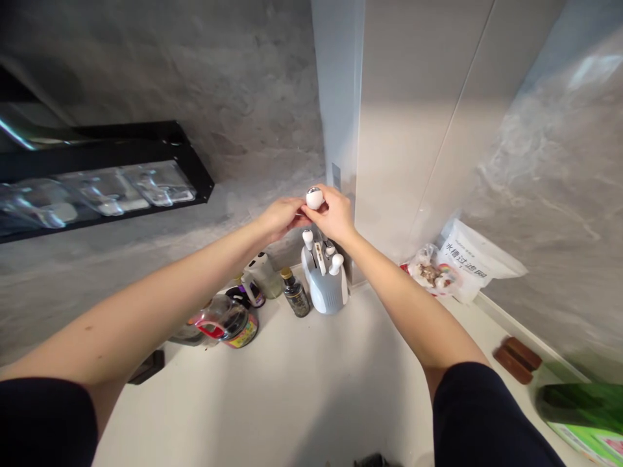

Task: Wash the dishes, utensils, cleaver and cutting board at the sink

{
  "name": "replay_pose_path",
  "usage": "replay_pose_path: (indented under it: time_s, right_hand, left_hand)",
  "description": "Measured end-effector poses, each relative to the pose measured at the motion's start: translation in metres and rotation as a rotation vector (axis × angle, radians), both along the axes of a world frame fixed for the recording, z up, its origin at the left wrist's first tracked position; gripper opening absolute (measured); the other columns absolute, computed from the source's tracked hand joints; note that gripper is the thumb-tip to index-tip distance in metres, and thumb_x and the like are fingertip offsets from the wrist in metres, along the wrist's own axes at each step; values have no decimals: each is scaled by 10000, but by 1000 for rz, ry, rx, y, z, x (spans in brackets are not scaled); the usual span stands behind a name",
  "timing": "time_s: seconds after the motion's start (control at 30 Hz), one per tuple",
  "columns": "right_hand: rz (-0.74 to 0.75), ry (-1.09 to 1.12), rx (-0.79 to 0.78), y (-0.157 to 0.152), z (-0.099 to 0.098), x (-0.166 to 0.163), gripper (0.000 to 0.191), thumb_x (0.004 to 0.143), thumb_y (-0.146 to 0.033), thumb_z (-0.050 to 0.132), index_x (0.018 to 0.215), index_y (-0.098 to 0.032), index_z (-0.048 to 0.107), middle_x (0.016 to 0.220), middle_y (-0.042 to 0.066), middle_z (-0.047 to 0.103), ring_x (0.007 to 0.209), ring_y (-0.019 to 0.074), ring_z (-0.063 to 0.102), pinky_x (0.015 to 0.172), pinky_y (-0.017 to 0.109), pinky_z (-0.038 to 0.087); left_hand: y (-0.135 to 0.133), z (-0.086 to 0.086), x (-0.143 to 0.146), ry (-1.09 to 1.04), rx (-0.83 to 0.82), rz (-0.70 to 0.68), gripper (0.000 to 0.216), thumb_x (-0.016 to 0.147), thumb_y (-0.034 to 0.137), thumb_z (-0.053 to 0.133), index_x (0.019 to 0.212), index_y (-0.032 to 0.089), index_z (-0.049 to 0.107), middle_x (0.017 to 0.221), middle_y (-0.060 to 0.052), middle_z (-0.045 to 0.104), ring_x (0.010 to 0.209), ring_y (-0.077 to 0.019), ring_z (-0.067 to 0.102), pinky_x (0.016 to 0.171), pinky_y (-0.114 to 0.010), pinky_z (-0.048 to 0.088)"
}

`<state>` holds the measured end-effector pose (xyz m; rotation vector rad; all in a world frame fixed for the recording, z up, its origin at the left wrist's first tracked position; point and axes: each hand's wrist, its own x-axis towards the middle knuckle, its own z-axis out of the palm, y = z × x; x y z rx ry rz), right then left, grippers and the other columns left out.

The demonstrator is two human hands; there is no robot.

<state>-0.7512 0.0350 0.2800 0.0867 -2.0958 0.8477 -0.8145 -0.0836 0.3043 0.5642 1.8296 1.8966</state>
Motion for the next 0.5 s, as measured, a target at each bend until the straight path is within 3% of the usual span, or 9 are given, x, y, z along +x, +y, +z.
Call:
replay_pose_path:
  time_s: [0.17,0.3,0.4,0.5]
  right_hand:
    - [-70,-175,45,-1,-3,-5,250,732,-335,683,930,-193,626,877,35,680,811,188,613,764,306,473]
    - [-193,-314,58,-6,-10,-26,254,765,-328,663,977,-195,622,924,59,703,894,216,640,807,319,471]
    - [-296,-424,-2,-14,-16,-45,263,796,-312,648,1013,-167,618,1004,104,707,973,236,646,853,338,471]
    - [-280,-519,-143,-22,-20,-52,248,810,-218,630,1038,-123,620,1026,121,712,989,218,657,859,315,484]
  left_hand:
    - [5,-16,-7,-30,-45,50,209,855,185,529,664,128,592,621,-38,602,569,-111,572,696,-252,505]
    - [6,-32,-20,7,-121,156,298,897,314,476,694,139,606,617,-37,596,559,-115,530,634,-241,466]
    - [3,-38,-23,50,-109,197,305,896,351,445,786,148,644,737,-48,649,653,-127,557,647,-235,442]
    - [-2,-39,-17,81,-106,210,280,864,364,473,850,167,671,938,-67,691,766,-141,589,685,-245,437]
